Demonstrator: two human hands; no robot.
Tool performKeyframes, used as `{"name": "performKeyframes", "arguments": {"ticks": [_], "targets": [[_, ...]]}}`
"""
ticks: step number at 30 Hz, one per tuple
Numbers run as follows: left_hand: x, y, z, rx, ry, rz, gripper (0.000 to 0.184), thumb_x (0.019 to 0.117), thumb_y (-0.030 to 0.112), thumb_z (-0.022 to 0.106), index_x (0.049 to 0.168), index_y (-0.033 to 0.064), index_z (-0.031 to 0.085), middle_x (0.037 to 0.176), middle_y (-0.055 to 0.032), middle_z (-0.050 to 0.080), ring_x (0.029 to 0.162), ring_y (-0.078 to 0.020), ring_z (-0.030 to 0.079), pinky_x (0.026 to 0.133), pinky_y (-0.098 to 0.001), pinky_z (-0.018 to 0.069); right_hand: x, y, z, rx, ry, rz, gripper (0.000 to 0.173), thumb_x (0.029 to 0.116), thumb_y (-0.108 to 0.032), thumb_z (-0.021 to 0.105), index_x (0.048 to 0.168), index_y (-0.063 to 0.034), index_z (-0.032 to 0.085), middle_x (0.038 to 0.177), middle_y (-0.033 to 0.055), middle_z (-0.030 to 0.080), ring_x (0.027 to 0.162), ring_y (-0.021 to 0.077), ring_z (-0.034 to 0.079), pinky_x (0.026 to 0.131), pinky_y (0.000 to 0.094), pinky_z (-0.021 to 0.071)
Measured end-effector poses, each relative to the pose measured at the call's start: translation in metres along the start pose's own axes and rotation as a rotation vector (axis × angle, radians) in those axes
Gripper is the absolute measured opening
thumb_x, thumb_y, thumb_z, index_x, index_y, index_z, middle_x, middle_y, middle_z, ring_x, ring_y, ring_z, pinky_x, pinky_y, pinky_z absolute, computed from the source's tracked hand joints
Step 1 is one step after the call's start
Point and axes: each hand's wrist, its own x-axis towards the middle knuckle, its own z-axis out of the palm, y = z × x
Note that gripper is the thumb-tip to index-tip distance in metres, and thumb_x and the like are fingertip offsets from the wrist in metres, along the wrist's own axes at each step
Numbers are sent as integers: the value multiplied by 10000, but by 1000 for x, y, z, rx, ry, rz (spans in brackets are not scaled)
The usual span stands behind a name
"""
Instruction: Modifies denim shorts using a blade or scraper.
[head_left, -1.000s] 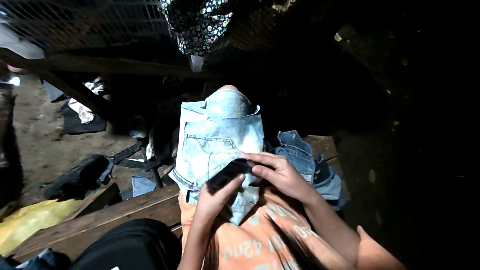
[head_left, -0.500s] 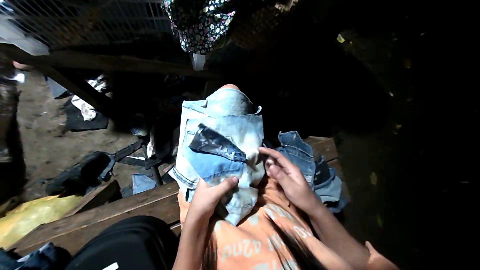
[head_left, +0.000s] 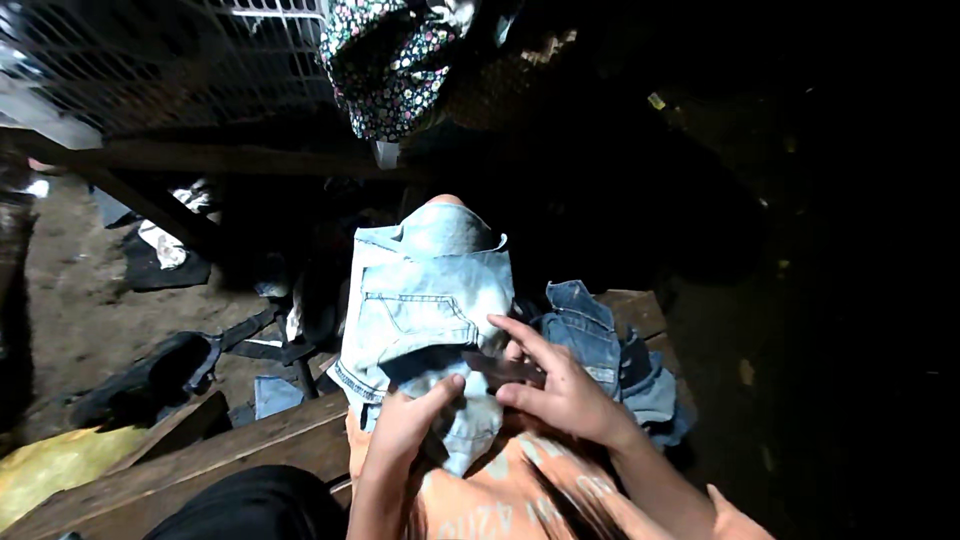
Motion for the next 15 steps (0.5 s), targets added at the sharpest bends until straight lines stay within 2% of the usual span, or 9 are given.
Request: {"name": "performKeyframes", "arguments": {"ticks": [3, 5, 6, 8, 10, 11, 13, 14, 15], "targets": [[-1, 3, 4, 25, 65, -57, 150, 878, 98, 727, 1014, 76, 667, 826, 82, 735, 777, -3, 704, 778, -217, 600, 19, -5, 5, -117, 111, -65, 740, 842, -454, 765, 1387, 14, 589, 939, 74, 673, 734, 37, 551, 663, 176, 484], [1, 1, 3, 82, 72, -52, 123, 875, 153, 743, 969, 86, 700, 797, 95, 724, 740, 10, 687, 740, -208, 586, 37, -9, 7, -190, 117, -135, 604, 825, -439, 780, 1252, -22, 693, 946, 90, 690, 740, 92, 605, 650, 238, 523], [2, 0, 2, 108, 51, -24, 130, 864, 148, 754, 969, 86, 707, 800, 94, 722, 741, 12, 683, 737, -209, 586, 47, -11, 9, -200, 95, -162, 488, 818, -386, 794, 1151, -33, 735, 917, 94, 689, 733, 131, 628, 634, 288, 538], [3, 5, 1, 182, -5, 81, 201, 862, 76, 734, 1053, 39, 681, 872, 57, 728, 802, 5, 688, 782, -215, 590, 62, -17, 11, -182, 34, -198, 244, 827, -204, 779, 968, -8, 747, 867, 118, 687, 734, 197, 662, 633, 360, 554], [-2, 14, -6, 453, -98, 371, 271, 906, 91, 703, 1127, -59, 651, 1008, -4, 727, 953, 16, 677, 908, -198, 558, 66, -21, 12, -153, 51, -266, 158, 872, -142, 706, 879, 15, 719, 816, 129, 681, 719, 193, 663, 633, 329, 548], [-8, 23, -9, 656, -104, 552, 245, 922, 137, 687, 1069, -57, 705, 1012, -41, 743, 986, -27, 687, 939, -237, 550, 65, -22, 13, -134, 98, -322, 207, 910, -173, 677, 826, 17, 687, 764, 121, 655, 683, 164, 635, 612, 273, 525], [-25, 40, -14, 931, -98, 779, 232, 912, 153, 694, 1007, -51, 748, 1001, -201, 751, 984, -313, 730, 921, -496, 558, 56, -24, 15, -77, 207, -422, 348, 964, -229, 632, 718, 9, 569, 659, 107, 549, 608, 119, 542, 561, 195, 443], [-29, 46, -15, 978, -115, 808, 223, 893, 143, 708, 995, -52, 745, 992, -237, 741, 968, -382, 723, 899, -547, 553, 51, -24, 17, -61, 263, -453, 379, 982, -254, 611, 712, 3, 548, 645, 102, 538, 601, 101, 539, 561, 174, 439], [-29, 49, -15, 978, -142, 798, 219, 889, 127, 716, 1002, -59, 742, 994, -241, 739, 969, -382, 721, 907, -532, 551, 46, -23, 18, -58, 314, -466, 384, 1001, -278, 586, 737, 0, 563, 664, 101, 565, 622, 87, 564, 584, 163, 458]]}}
